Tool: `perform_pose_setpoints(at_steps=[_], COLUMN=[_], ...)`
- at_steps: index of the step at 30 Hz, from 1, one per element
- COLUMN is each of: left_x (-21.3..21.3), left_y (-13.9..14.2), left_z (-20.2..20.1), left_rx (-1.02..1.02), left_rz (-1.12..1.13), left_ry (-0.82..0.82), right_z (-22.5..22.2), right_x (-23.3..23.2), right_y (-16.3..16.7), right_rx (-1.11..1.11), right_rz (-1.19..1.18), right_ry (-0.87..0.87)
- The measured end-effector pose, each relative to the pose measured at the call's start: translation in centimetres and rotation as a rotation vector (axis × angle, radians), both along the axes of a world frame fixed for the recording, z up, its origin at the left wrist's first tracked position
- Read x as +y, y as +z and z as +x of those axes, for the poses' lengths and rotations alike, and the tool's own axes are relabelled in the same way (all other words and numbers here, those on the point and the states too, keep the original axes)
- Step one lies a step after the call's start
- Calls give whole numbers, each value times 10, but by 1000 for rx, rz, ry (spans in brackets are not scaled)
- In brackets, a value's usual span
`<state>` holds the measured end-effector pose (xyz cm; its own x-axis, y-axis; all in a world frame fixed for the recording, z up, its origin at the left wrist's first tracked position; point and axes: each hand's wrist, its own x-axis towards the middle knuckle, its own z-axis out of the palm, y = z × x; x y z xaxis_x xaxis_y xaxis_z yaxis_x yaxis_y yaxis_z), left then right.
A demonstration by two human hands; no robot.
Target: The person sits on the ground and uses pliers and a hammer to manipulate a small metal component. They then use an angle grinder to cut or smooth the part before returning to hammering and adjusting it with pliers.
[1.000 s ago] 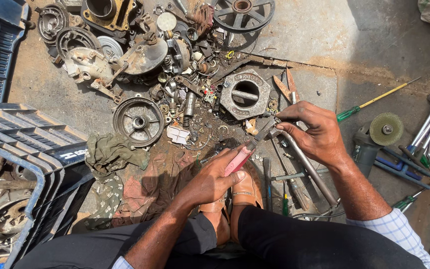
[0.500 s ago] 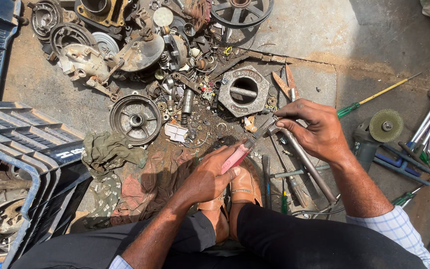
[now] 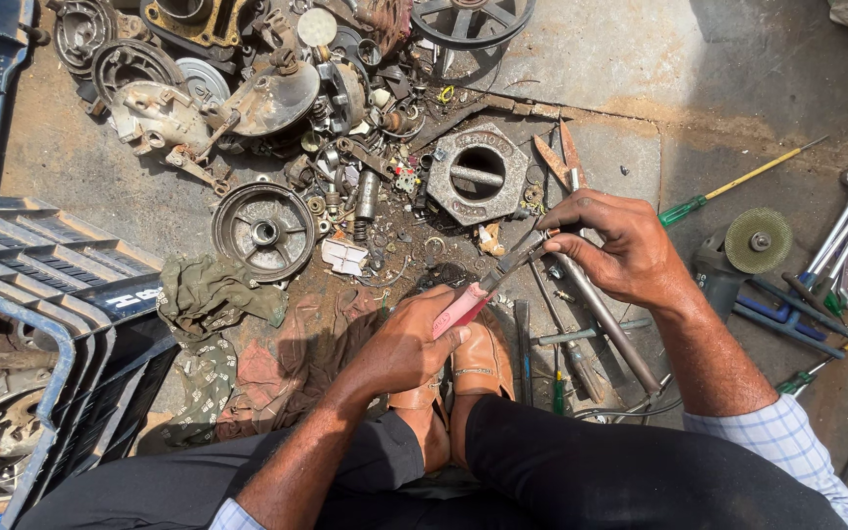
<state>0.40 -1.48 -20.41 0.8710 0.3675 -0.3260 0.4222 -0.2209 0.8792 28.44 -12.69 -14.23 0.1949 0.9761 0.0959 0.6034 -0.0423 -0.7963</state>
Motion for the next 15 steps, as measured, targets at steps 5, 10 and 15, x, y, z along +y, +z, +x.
perform_pose_setpoints(at_steps=[5, 10, 15], left_x=[10, 14, 19], left_y=[16, 26, 19], left_z=[5, 6, 4], left_rx=[28, 165, 52], left_rz=[-169, -580, -690], left_ry=[-42, -20, -99], right_z=[-4, -10, -5], right_x=[1, 0, 1], right_y=[4, 7, 3], right_rx=[-55, -195, -84], right_rz=[71, 70, 124], right_ry=[17, 5, 74])
